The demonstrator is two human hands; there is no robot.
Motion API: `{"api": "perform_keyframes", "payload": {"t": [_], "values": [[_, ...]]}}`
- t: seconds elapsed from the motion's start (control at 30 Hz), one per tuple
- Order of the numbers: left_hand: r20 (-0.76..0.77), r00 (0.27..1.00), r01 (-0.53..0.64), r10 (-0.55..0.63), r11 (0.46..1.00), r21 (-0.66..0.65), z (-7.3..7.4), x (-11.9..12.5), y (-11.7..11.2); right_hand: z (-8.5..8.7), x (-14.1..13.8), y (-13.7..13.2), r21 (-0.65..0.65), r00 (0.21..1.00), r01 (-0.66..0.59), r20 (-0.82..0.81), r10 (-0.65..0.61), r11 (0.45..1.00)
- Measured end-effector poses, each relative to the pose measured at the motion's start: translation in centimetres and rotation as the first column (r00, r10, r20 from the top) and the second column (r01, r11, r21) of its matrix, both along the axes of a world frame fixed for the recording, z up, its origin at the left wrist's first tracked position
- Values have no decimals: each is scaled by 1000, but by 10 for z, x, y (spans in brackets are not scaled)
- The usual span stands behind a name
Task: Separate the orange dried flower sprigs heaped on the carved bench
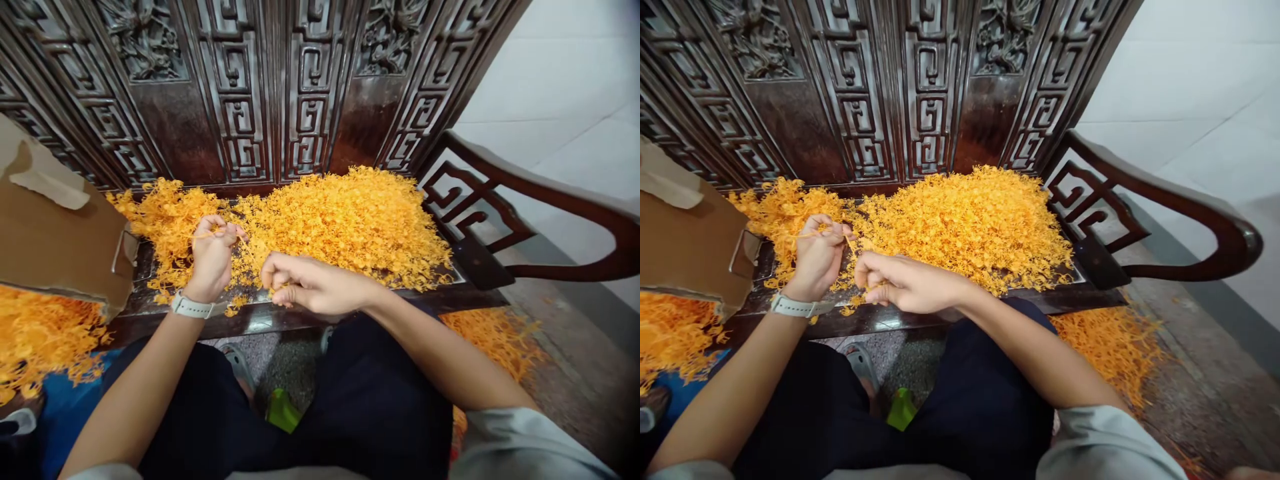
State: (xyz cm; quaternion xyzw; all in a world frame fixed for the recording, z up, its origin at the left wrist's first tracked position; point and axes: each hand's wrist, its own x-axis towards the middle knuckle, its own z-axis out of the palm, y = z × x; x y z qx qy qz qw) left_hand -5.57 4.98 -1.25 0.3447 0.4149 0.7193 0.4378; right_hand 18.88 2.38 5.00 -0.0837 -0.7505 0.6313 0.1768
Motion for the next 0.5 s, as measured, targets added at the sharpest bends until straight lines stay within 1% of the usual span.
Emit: {"api": "perform_keyframes", "payload": {"t": [0.03, 0.07, 0.1, 0.13, 0.17, 0.2, 0.23, 0.27, 0.3, 0.33, 0.37, 0.4, 0.43, 0.47, 0.5], "values": [[-12, 1000, -5, 5, 1000, 14, 0, -9, 2, 8, 1, -5, -9, 986, -161, 42, 161, 987], [-16, 999, -27, 28, 999, 33, 0, -22, 4, 15, 3, -10, -25, 933, -355, 51, 356, 935], [0, 997, -81, 81, 995, 63, 2, -35, 7, 22, 5, -14, -33, 833, -553, 23, 553, 833], [16, 993, -120, 119, 988, 93, 4, -49, 9, 27, 9, -16, -21, 706, -709, -20, 708, 705], [17, 991, -135, 134, 985, 111, 7, -61, 11, 31, 13, -15, 0, 605, -795, -60, 794, 606], [13, 988, -152, 152, 981, 120, 10, -70, 12, 33, 20, -11, 11, 579, -813, -99, 810, 582], [7, 990, -142, 142, 984, 104, 12, -75, 12, 33, 27, -3, 5, 641, -761, -146, 754, 648], [2, 990, -138, 138, 988, 74, 15, -76, 11, 31, 36, 9, -20, 767, -627, -192, 612, 779], [-1, 992, -130, 130, 991, 31, 17, -73, 9, 28, 45, 23, -70, 897, -398, -239, 372, 915], [-5, 993, -116, 116, 993, -18, 18, -67, 7, 22, 53, 39, -149, 943, -64, -332, 11, 987], [-11, 993, -115, 115, 992, -55, 18, -58, 6, 14, 59, 55, -263, 860, 259, -375, -346, 929], [-23, 994, -111, 109, 991, -78, 18, -49, 5, 6, 64, 70, -383, 697, 507, -345, -629, 772], [-39, 995, -91, 88, 992, -83, 18, -39, 4, -3, 67, 83, -449, 525, 682, -249, -814, 577], [-53, 997, -59, 55, 996, -74, 18, -30, 5, -12, 68, 92, -455, 394, 791, -132, -910, 409], [-65, 998, -19, 15, 998, -55, 17, -21, 5, -19, 68, 98, -421, 313, 857, -31, -949, 297]]}}
